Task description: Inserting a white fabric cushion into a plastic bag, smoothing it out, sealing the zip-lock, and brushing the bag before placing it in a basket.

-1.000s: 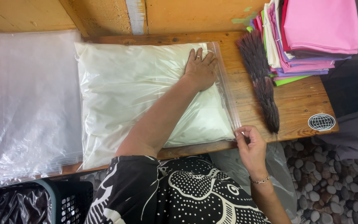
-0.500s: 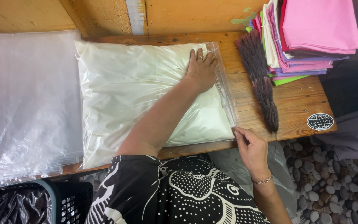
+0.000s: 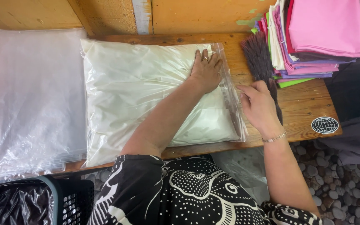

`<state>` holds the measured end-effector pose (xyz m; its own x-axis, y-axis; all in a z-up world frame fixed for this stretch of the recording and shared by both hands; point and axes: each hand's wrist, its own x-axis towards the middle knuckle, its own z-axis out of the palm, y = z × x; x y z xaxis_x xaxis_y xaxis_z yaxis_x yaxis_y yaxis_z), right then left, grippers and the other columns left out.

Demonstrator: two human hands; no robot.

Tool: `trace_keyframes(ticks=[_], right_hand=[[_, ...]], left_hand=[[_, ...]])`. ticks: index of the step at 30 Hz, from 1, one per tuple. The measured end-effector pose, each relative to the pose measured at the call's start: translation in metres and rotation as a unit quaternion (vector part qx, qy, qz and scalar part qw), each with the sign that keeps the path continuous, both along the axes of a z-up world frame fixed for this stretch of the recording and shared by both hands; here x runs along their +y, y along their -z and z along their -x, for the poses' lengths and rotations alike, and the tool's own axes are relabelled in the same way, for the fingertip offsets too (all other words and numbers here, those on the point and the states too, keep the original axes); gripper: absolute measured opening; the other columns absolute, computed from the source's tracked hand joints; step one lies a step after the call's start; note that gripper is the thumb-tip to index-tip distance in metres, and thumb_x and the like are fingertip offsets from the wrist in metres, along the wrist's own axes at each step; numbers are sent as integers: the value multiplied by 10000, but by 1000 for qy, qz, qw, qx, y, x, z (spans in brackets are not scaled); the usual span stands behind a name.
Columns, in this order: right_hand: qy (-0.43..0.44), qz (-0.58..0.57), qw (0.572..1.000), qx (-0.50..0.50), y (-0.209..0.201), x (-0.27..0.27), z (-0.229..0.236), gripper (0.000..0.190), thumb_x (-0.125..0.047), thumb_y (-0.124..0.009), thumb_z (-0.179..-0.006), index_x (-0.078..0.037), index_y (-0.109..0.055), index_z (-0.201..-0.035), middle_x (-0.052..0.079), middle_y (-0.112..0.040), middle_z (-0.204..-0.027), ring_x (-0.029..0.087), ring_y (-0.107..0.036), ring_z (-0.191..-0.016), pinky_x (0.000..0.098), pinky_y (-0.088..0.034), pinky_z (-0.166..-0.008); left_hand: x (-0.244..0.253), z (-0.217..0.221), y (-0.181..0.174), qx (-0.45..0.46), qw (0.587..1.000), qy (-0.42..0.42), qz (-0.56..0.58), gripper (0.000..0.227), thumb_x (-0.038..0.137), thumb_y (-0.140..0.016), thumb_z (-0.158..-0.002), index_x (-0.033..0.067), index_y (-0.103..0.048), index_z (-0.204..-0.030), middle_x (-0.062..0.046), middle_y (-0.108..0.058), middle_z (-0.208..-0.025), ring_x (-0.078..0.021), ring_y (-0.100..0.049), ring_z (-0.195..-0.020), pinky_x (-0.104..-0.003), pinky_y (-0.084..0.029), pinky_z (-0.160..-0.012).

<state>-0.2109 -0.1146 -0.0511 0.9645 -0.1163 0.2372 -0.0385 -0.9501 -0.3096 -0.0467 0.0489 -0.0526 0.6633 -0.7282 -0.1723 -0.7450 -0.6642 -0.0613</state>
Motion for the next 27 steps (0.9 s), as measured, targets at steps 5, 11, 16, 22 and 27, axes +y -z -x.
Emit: trace_keyframes(ticks=[5, 11, 16, 22, 27], right_hand=[[8, 28, 999, -25, 18, 8, -59, 268, -154, -641, -971, -151, -711, -1230, 132, -583, -1043, 403, -691, -929, 474, -586, -740], [1, 97, 995, 15, 43, -6, -87, 309, -175, -629, -993, -175, -698, -1294, 120, -532, -1048, 388, -645, -1014, 442, -540, -824], [-10, 193, 978, 80, 42, 1, -87, 448, -177, -544, -1025, -240, -616, -1462, 103, -503, -1118, 378, -573, -1169, 482, -483, -939], [-16, 241, 965, 98, 44, 3, -92, 489, -169, -449, -1039, -247, -579, -1504, 113, -492, -1118, 397, -567, -1209, 477, -468, -907], [-6, 190, 976, 107, 50, 1, -99, 486, -156, -432, -1049, -234, -571, -1508, 132, -505, -1107, 413, -571, -1204, 495, -459, -948]], left_hand=[[-3, -2, 4, -3, 1000, -10, -1, 601, 322, -208, -1048, 173, -303, -1622, -84, -257, -1686, -458, -199, -1531, -657, -96, -1190], [-4, -5, 5, 1, 1000, -12, 2, 611, 315, -196, -1035, 191, -301, -1624, -61, -244, -1696, -447, -194, -1539, -641, -87, -1195], [-4, -6, 7, 0, 1000, -13, -3, 608, 307, -205, -1035, 199, -301, -1626, -54, -245, -1697, -435, -201, -1542, -639, -83, -1196], [-7, -12, 16, 6, 1000, -14, 22, 614, 319, -218, -1022, 203, -324, -1615, -58, -253, -1691, -451, -202, -1537, -637, -70, -1197], [-8, -13, 22, 8, 999, -19, 34, 611, 336, -224, -1022, 215, -338, -1609, -48, -259, -1688, -441, -197, -1540, -627, -58, -1206]])
